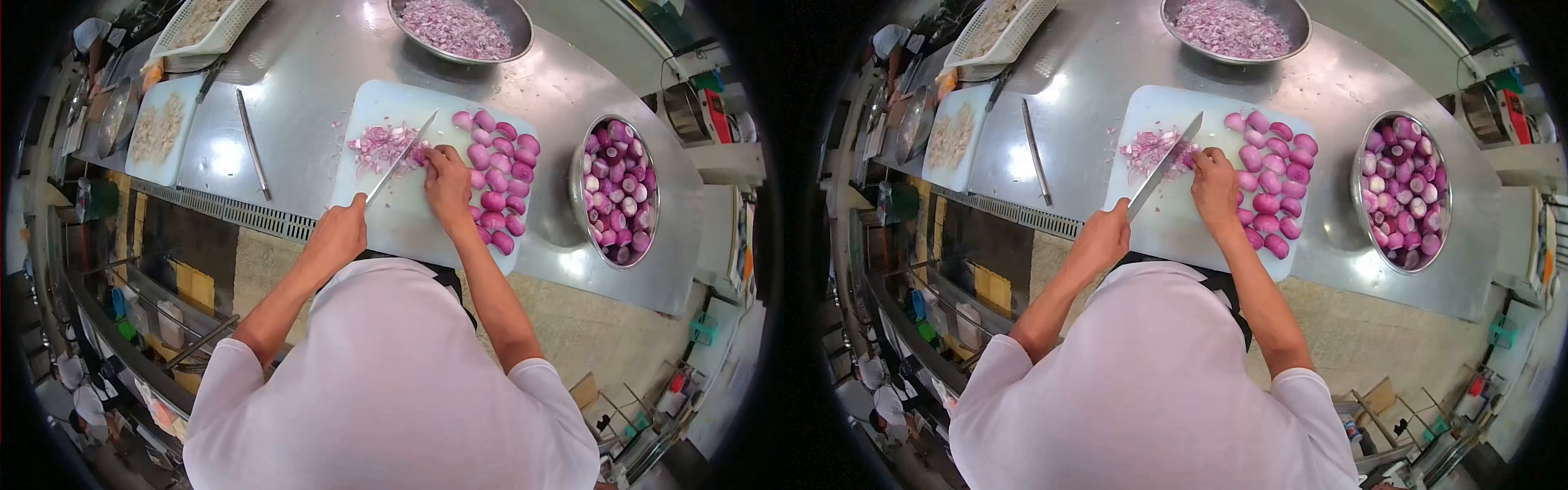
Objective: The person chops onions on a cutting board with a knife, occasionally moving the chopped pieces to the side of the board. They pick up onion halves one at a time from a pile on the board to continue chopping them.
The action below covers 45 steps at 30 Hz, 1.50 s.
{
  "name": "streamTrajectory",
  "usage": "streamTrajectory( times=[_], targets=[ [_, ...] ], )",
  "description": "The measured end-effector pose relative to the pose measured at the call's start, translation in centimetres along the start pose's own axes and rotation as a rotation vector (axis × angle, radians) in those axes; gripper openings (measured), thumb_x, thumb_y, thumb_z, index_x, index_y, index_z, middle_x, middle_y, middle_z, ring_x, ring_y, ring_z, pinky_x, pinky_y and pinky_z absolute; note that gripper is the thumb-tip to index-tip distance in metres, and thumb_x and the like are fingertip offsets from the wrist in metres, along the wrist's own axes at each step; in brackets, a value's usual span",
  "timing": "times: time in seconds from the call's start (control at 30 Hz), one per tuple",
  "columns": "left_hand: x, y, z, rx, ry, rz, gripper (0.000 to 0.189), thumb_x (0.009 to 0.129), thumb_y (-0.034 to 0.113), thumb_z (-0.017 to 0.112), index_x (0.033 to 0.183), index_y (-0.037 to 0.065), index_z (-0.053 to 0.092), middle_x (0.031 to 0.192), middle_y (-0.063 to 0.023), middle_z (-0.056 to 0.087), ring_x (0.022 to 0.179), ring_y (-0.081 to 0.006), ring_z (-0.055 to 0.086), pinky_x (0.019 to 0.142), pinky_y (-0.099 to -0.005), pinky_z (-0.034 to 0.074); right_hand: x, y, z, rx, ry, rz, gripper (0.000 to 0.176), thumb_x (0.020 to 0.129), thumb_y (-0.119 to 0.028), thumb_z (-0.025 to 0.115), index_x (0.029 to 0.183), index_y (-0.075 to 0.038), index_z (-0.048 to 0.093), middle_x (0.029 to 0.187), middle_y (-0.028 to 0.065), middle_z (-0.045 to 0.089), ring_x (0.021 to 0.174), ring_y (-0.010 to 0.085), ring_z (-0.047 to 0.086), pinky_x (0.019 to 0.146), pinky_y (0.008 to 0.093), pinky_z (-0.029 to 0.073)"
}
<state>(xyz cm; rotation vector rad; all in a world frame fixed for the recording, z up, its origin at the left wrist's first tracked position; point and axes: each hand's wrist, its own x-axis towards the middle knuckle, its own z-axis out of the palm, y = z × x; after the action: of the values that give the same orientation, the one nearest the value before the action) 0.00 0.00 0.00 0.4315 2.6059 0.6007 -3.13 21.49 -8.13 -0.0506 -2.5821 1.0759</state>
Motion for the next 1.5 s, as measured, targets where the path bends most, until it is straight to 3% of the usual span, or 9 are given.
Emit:
streamTrajectory(
  times=[0.07, 0.1, 0.37, 0.9, 1.0, 1.07, 1.2, 1.3, 1.5],
  targets=[
    [0.1, 0.5, 0.0, -0.108, 0.065, 0.083, 0.015, 0.084, -0.002, 0.054, 0.097, -0.004, 0.047, 0.065, -0.0284, 0.060, 0.066, -0.0487, 0.061, 0.060, -0.0563, 0.048, 0.5, -0.3, 0.1, 0.078, 0.033, 0.048, 0.015, 0.079, 0.005, 0.063, 0.093, 0.002, 0.066, 0.096, 0.0186, 0.064, 0.083, 0.0394, 0.063, 0.072, 0.0454, 0.050],
    [3.3, 2.1, 2.0, -0.182, 0.129, 0.143, 0.015, 0.084, -0.002, 0.054, 0.097, -0.004, 0.047, 0.065, -0.0284, 0.060, 0.066, -0.0487, 0.061, 0.060, -0.0563, 0.048, 3.1, 2.0, -2.5, -0.010, 0.049, -0.024, 0.015, 0.079, 0.005, 0.063, 0.093, 0.002, 0.066, 0.096, 0.0186, 0.064, 0.083, 0.0394, 0.063, 0.072, 0.0454, 0.050],
    [3.3, 1.6, 2.7, -0.051, 0.053, 0.129, 0.013, 0.084, -0.002, 0.053, 0.095, -0.005, 0.046, 0.065, -0.0284, 0.060, 0.066, -0.0487, 0.061, 0.060, -0.0567, 0.047, 3.1, 2.5, -2.2, 0.026, 0.043, -0.103, 0.007, 0.077, 0.007, 0.062, 0.084, 0.004, 0.064, 0.090, 0.0201, 0.063, 0.082, 0.0408, 0.062, 0.072, 0.0459, 0.050],
    [2.3, 2.3, 1.8, -0.130, -0.014, 0.100, 0.016, 0.085, -0.003, 0.052, 0.099, -0.008, 0.047, 0.065, -0.0290, 0.059, 0.066, -0.0480, 0.061, 0.061, -0.0554, 0.047, 2.5, 2.2, -1.7, 0.053, 0.054, -0.059, 0.010, 0.076, 0.009, 0.060, 0.084, 0.005, 0.065, 0.086, 0.0210, 0.062, 0.079, 0.0414, 0.062, 0.071, 0.0479, 0.050],
    [1.3, 3.2, 0.7, -0.144, -0.002, 0.043, 0.015, 0.085, -0.003, 0.052, 0.098, -0.008, 0.047, 0.066, -0.0298, 0.059, 0.068, -0.0482, 0.061, 0.062, -0.0555, 0.047, 2.3, 2.1, -1.5, 0.086, 0.077, -0.077, 0.008, 0.077, 0.008, 0.062, 0.084, 0.004, 0.064, 0.086, 0.0205, 0.062, 0.078, 0.0413, 0.061, 0.070, 0.0474, 0.050],
    [1.6, 2.6, 2.1, -0.133, -0.036, 0.077, 0.016, 0.084, -0.003, 0.052, 0.098, -0.008, 0.047, 0.065, -0.0299, 0.059, 0.068, -0.0484, 0.062, 0.063, -0.0552, 0.047, 1.9, 2.0, -1.3, 0.051, 0.072, -0.040, 0.010, 0.076, 0.009, 0.064, 0.084, 0.004, 0.065, 0.086, 0.0174, 0.064, 0.074, 0.0363, 0.063, 0.066, 0.0422, 0.049],
    [0.8, 3.1, 1.2, -0.142, -0.010, 0.052, 0.015, 0.084, -0.003, 0.053, 0.098, -0.007, 0.047, 0.066, -0.0303, 0.059, 0.069, -0.0484, 0.062, 0.064, -0.0552, 0.048, 1.4, 2.2, -1.4, 0.061, 0.090, -0.081, 0.010, 0.076, 0.008, 0.064, 0.084, 0.003, 0.065, 0.086, 0.0172, 0.064, 0.074, 0.0366, 0.063, 0.066, 0.0425, 0.049],
    [0.9, 2.4, 1.4, -0.100, -0.083, 0.009, 0.021, 0.087, 0.001, 0.053, 0.105, -0.006, 0.048, 0.071, -0.0300, 0.061, 0.073, -0.0485, 0.061, 0.065, -0.0558, 0.046, 1.4, 1.6, -1.0, 0.118, 0.035, 0.012, 0.006, 0.079, 0.007, 0.062, 0.084, 0.003, 0.064, 0.088, 0.0191, 0.062, 0.078, 0.0409, 0.061, 0.071, 0.0478, 0.049],
    [0.3, 1.5, 0.6, -0.148, 0.000, 0.018, 0.020, 0.088, 0.001, 0.053, 0.106, -0.006, 0.048, 0.070, -0.0290, 0.061, 0.071, -0.0484, 0.061, 0.065, -0.0553, 0.047, 1.6, 1.6, -1.1, 0.007, 0.056, -0.152, 0.016, 0.076, 0.008, 0.060, 0.090, 0.002, 0.064, 0.092, 0.0181, 0.063, 0.091, 0.0379, 0.060, 0.076, 0.0467, 0.049]
  ],
)
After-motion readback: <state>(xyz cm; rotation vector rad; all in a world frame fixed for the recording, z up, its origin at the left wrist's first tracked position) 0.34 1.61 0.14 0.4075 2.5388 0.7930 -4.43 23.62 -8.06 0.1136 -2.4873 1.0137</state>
